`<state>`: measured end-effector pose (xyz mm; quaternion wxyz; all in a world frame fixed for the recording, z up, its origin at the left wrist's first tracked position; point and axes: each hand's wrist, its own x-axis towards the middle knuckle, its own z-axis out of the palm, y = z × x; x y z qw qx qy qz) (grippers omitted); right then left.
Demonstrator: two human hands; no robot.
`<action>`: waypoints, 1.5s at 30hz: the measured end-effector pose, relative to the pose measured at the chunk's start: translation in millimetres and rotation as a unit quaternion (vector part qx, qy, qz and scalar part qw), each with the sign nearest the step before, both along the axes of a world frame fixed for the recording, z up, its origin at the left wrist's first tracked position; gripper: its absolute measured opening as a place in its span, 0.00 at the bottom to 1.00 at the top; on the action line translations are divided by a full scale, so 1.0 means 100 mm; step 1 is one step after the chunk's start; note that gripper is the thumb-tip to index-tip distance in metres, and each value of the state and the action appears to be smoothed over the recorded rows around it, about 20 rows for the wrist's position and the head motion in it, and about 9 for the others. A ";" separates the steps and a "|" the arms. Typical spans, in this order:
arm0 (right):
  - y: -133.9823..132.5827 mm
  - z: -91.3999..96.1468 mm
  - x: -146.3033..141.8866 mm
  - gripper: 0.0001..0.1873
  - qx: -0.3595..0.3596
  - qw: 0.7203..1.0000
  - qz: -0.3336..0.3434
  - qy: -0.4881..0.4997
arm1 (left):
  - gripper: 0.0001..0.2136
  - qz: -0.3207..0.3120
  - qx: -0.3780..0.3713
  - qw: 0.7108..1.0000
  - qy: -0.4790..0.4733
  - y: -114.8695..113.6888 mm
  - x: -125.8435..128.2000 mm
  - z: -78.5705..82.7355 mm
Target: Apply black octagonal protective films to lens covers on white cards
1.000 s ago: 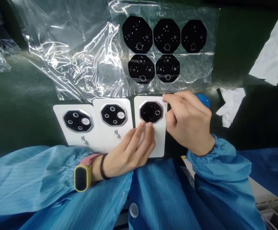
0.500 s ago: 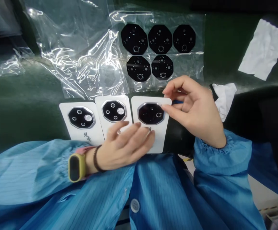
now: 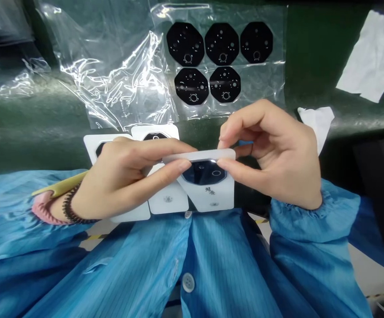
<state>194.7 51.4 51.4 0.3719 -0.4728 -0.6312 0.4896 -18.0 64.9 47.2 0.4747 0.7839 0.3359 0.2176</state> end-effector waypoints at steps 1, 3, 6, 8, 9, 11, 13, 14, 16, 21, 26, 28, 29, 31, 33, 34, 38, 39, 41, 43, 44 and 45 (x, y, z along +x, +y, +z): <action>0.00 0.00 0.00 0.19 -0.004 1.000 -0.004 0.000 | 0.08 0.003 0.000 1.000 -0.001 0.00 0.00 0.00; 0.00 0.00 -0.01 0.19 -0.006 1.000 -0.012 0.004 | 0.07 0.012 0.000 1.000 -0.004 0.01 0.00 -0.01; 0.02 0.00 -0.02 0.16 -0.012 1.000 -0.017 -0.005 | 0.06 0.027 0.002 1.000 -0.011 0.03 0.01 -0.02; 0.05 0.00 -0.03 0.12 -0.047 0.999 0.000 -0.015 | 0.06 0.038 -0.001 0.999 -0.007 0.04 0.00 -0.02; 0.06 0.00 -0.03 0.10 -0.071 0.997 0.016 -0.016 | 0.07 0.042 -0.005 0.999 -0.003 0.05 -0.01 -0.02; 0.09 -0.01 -0.04 0.08 -0.103 0.994 0.047 -0.002 | 0.07 0.048 -0.013 0.999 0.004 0.06 -0.02 -0.02; 0.10 -0.03 -0.04 0.09 -0.108 0.993 0.055 0.013 | 0.07 0.048 -0.020 0.999 0.005 0.07 -0.02 -0.03; 0.10 -0.04 -0.04 0.09 -0.106 0.993 0.049 0.014 | 0.07 0.048 -0.025 0.998 0.006 0.07 -0.03 -0.03; 0.09 -0.06 -0.04 0.09 -0.099 0.994 0.037 0.008 | 0.07 0.052 -0.038 0.998 0.005 0.08 -0.02 -0.04; 0.06 -0.06 -0.03 0.08 -0.086 0.996 0.041 -0.001 | 0.09 0.061 -0.070 0.996 -0.015 0.08 0.00 -0.05; 0.08 -0.07 -0.01 0.08 -0.086 0.996 0.037 -0.009 | 0.11 0.061 -0.124 0.990 -0.033 0.10 0.01 -0.04; 0.09 -0.08 -0.01 0.09 -0.099 0.994 0.042 0.011 | 0.12 0.059 -0.143 0.987 -0.034 0.10 0.01 -0.04; 0.09 -0.08 -0.01 0.09 -0.109 0.993 0.045 0.023 | 0.14 0.057 -0.150 0.986 -0.035 0.10 0.00 -0.04; 0.10 -0.08 -0.01 0.10 -0.125 0.990 0.044 0.038 | 0.15 0.053 -0.160 0.985 -0.039 0.10 0.00 -0.04; 0.10 -0.08 -0.01 0.10 -0.132 0.989 0.046 0.046 | 0.15 0.053 -0.166 0.984 -0.042 0.10 0.00 -0.05; 0.10 -0.08 -0.02 0.11 -0.134 0.989 0.047 0.049 | 0.14 0.054 -0.167 0.984 -0.042 0.10 0.00 -0.05; 0.11 -0.08 -0.02 0.12 -0.138 0.988 0.045 0.057 | 0.14 0.049 -0.154 0.986 -0.034 0.10 0.00 -0.06; 0.10 -0.08 -0.02 0.12 -0.140 0.988 0.043 0.058 | 0.14 0.046 -0.151 0.987 -0.032 0.10 0.00 -0.06; 0.10 -0.08 -0.02 0.11 -0.142 0.987 0.043 0.057 | 0.16 0.043 -0.144 0.988 -0.029 0.10 0.00 -0.05; 0.10 -0.08 -0.02 0.11 -0.139 0.988 0.046 0.057 | 0.16 0.044 -0.137 0.989 -0.027 0.10 0.00 -0.04; 0.10 -0.08 -0.02 0.11 -0.136 0.988 0.047 0.058 | 0.16 0.044 -0.134 0.990 -0.027 0.09 0.00 -0.04; 0.10 -0.08 -0.02 0.11 -0.134 0.988 0.047 0.058 | 0.16 0.046 -0.133 0.990 -0.028 0.09 0.00 -0.03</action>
